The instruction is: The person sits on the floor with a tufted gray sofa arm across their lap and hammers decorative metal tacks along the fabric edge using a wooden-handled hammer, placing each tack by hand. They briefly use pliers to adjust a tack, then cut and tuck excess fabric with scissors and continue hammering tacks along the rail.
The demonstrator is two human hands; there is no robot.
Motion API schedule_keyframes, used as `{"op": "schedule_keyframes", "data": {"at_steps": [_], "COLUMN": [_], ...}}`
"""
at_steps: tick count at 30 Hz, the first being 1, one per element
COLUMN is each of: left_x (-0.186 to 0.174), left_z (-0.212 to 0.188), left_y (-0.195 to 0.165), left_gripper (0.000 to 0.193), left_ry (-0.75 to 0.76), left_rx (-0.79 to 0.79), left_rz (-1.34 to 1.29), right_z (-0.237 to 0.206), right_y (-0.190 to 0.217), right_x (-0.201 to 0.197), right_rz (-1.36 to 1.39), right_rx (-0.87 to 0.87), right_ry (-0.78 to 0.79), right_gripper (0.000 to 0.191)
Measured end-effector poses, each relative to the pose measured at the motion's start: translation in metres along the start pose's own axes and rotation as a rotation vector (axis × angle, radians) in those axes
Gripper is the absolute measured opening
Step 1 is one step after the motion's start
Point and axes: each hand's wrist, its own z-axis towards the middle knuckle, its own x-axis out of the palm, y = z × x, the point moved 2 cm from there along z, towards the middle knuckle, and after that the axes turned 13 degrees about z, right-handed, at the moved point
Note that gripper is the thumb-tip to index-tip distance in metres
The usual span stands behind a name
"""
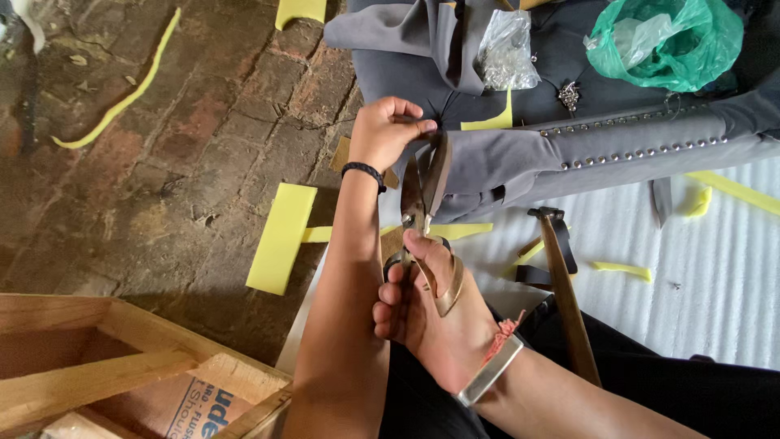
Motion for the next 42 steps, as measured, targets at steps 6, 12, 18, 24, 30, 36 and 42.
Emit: {"op": "schedule_keyframes", "data": {"at_steps": [6,12,18,24,30,36,42], "left_x": [0.015,0.031,0.052,0.048,0.036,0.038,0.026], "left_z": [-0.013,-0.005,0.006,0.0,-0.025,-0.03,-0.023], "left_y": [0.014,-0.003,-0.015,-0.01,-0.016,-0.015,-0.004], "left_gripper": [0.023,0.055,0.037,0.025,0.025,0.027,0.024], "left_ry": [-0.036,0.065,-0.003,-0.186,-0.218,-0.275,-0.246], "left_rx": [-0.18,-0.323,-0.201,0.015,0.185,0.237,0.098], "left_rz": [-0.193,0.322,0.417,0.343,0.398,0.457,0.37], "right_z": [-0.034,-0.055,0.016,0.078,0.15,0.173,0.15], "right_y": [0.017,0.103,0.228,0.263,0.255,0.238,0.279], "right_x": [-0.063,-0.131,-0.118,-0.097,-0.062,-0.072,-0.072], "right_rz": [-0.178,-0.838,-1.79,-1.952,-1.93,-1.879,-2.069], "right_rx": [0.014,-0.496,-0.917,-1.025,-1.03,-1.159,-1.018], "right_ry": [-0.078,-0.133,-0.598,-0.482,-0.381,-0.289,-0.196], "right_gripper": [0.048,0.059,0.063,0.062,0.053,0.077,0.066]}}
